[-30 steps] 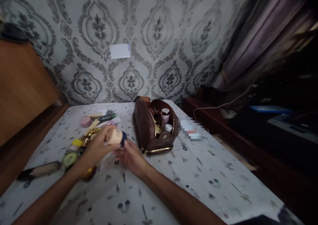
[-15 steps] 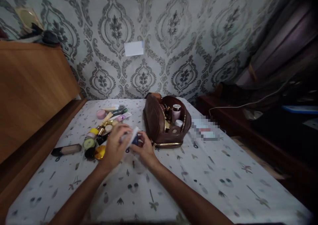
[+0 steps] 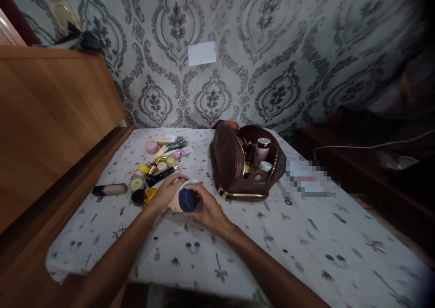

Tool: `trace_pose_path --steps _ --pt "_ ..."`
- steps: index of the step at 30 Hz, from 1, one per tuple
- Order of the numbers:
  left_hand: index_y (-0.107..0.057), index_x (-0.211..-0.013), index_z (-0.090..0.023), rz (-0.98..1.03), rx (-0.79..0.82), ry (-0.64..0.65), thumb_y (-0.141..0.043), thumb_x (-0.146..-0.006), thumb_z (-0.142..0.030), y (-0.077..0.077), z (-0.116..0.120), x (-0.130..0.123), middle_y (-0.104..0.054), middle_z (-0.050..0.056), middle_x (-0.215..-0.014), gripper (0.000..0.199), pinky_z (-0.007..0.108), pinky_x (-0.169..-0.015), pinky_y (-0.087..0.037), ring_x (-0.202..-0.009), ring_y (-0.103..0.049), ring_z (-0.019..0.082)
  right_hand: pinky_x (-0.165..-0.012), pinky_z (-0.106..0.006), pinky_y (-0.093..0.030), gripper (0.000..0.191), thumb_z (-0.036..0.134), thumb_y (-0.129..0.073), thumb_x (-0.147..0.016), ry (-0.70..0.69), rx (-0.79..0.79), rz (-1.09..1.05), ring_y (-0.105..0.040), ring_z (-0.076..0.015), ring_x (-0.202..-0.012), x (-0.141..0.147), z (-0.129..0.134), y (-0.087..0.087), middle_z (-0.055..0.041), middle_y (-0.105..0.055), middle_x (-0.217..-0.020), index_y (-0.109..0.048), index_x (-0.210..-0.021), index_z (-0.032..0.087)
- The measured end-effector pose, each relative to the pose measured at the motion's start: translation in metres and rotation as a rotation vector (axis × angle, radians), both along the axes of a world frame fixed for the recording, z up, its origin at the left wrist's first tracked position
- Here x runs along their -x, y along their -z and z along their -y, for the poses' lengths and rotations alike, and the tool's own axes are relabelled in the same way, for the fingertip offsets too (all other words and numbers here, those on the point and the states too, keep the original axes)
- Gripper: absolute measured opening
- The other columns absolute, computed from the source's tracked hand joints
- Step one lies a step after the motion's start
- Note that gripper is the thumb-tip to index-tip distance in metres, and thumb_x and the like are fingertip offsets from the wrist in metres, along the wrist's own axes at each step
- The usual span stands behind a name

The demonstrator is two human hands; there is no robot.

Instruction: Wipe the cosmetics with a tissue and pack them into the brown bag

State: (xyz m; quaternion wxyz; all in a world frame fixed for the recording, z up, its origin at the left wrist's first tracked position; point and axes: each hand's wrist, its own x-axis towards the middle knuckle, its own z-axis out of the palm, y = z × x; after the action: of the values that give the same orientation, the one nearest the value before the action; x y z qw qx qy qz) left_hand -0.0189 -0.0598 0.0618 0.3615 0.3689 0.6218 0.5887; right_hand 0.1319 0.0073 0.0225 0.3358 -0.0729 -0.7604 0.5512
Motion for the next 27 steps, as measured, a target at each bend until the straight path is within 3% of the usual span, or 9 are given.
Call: trace_pose_path --steps 3,6,11,14,18,21,27 --pt "-0.064 -0.071 -0.018 0.118 0.059 0.004 -0.076 -0.063 -0.048 0.005 -0.001 0.002 -0.062 0.0 -0.068 0.033 0.025 -0.057 -0.045 -0.061 -0.058 0.015 -0.093 -0.038 -0.044 0.047 0.028 -0.076 -0.079 -0.008 -0.113 0.015 -0.056 -0.0247 -0.107 -0.003 -0.001 -0.003 -0.0073 -0.057 -0.112 -0.058 -0.123 0.025" --pt "-0.063 -0.071 -0.018 0.198 0.076 -0.023 -0.081 -0.058 -0.051 0.007 0.0 0.001 -0.061 -0.001 -0.066 0.039 0.024 -0.052 -0.043 -0.058 -0.056 0.014 -0.091 -0.037 -0.046 0.049 0.027 -0.076 -0.079 0.056 -0.123 0.067 -0.056 -0.0236 -0.102 -0.004 -0.001 -0.003 -0.0062 -0.056 -0.107 -0.059 -0.125 0.026" --pt "-0.062 -0.083 -0.019 0.241 0.003 -0.125 -0.08 -0.061 -0.056 0.009 -0.001 -0.005 -0.062 -0.002 -0.071 0.046 0.022 -0.053 -0.044 -0.059 -0.057 0.012 -0.089 -0.038 -0.048 0.064 0.035 -0.081 -0.072 0.189 0.049 0.069 -0.055 -0.026 -0.111 0.0 0.002 0.004 -0.0098 -0.056 -0.123 -0.053 -0.129 0.026" --pt "-0.061 -0.083 -0.02 0.195 -0.069 -0.155 -0.076 -0.068 -0.055 0.01 -0.001 -0.01 -0.059 -0.004 -0.071 0.04 0.021 -0.054 -0.043 -0.06 -0.054 0.011 -0.086 -0.038 -0.049 0.066 0.038 -0.082 -0.069 0.246 0.171 0.115 -0.057 -0.0253 -0.105 0.003 0.004 0.007 -0.0091 -0.059 -0.117 -0.051 -0.126 0.023" --pt "-0.061 -0.08 -0.021 -0.014 -0.132 -0.183 -0.068 -0.077 -0.047 0.012 0.001 -0.014 -0.058 -0.004 -0.074 0.027 0.021 -0.059 -0.042 -0.065 -0.052 0.012 -0.081 -0.035 -0.05 0.063 0.041 -0.081 -0.069 0.214 0.275 0.128 -0.061 -0.0221 -0.094 0.005 0.005 0.007 -0.0065 -0.061 -0.11 -0.051 -0.121 0.023" --pt "-0.063 -0.082 -0.022 -0.102 -0.129 -0.178 -0.063 -0.081 -0.043 0.014 0.002 -0.014 -0.059 -0.002 -0.079 0.021 0.022 -0.062 -0.043 -0.07 -0.054 0.014 -0.083 -0.035 -0.05 0.063 0.041 -0.083 -0.067 0.201 0.274 0.106 -0.06 -0.022 -0.096 0.006 0.004 0.008 -0.0067 -0.061 -0.113 -0.053 -0.12 0.023" --pt "-0.062 -0.084 -0.022 0.183 -0.136 -0.2 -0.073 -0.07 -0.043 0.011 0.0 -0.011 -0.055 -0.006 -0.068 0.027 0.021 -0.052 -0.04 -0.056 -0.05 0.01 -0.099 -0.04 -0.045 0.063 0.032 -0.082 -0.069 0.128 0.174 0.046 -0.056 -0.0263 -0.116 0.002 0.001 0.004 -0.0093 -0.058 -0.126 -0.057 -0.127 0.025"
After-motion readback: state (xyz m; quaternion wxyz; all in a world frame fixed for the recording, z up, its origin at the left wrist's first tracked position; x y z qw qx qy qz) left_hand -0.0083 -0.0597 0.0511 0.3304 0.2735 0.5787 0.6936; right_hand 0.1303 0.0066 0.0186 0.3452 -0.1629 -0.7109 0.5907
